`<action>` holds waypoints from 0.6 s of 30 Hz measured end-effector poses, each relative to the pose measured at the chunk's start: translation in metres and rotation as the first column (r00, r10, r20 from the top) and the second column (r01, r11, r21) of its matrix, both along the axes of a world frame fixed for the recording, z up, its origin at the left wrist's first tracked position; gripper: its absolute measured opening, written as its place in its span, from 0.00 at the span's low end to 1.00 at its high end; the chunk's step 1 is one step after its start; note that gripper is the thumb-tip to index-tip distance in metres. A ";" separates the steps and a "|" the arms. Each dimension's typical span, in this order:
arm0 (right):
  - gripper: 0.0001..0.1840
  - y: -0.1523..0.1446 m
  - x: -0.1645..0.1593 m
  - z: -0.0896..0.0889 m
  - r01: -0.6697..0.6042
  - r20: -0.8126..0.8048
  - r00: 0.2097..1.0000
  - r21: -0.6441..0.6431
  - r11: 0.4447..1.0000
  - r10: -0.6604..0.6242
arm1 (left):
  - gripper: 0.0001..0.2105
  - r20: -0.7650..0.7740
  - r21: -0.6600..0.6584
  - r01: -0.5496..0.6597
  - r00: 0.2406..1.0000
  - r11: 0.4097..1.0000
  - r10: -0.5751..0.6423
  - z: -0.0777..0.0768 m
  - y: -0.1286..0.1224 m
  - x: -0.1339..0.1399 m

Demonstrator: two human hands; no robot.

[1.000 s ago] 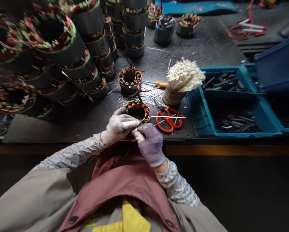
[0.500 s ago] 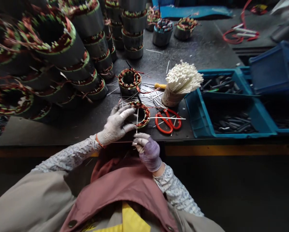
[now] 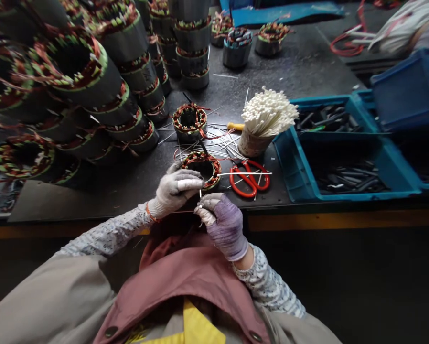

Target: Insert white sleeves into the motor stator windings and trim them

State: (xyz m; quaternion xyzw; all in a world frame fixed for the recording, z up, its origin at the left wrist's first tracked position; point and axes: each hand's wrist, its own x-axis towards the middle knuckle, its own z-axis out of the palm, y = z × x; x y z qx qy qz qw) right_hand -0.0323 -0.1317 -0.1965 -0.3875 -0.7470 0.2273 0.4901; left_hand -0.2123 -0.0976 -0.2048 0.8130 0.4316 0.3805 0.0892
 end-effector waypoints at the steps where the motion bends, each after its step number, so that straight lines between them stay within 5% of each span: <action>1: 0.02 0.003 -0.002 0.002 0.012 0.028 1.000 0.012 1.000 -0.013 | 0.06 -0.006 0.020 0.015 1.000 1.000 -0.015 -0.001 0.001 0.000; 5: 0.06 0.014 -0.007 -0.004 0.101 0.145 0.984 -0.004 0.995 -0.099 | 0.05 0.050 0.106 0.032 0.998 0.994 -0.038 -0.005 0.002 0.000; 18: 0.05 0.019 -0.007 -0.001 0.080 0.181 0.981 -0.027 0.996 -0.074 | 0.05 0.090 0.126 0.054 0.994 0.991 -0.065 -0.007 0.002 0.000</action>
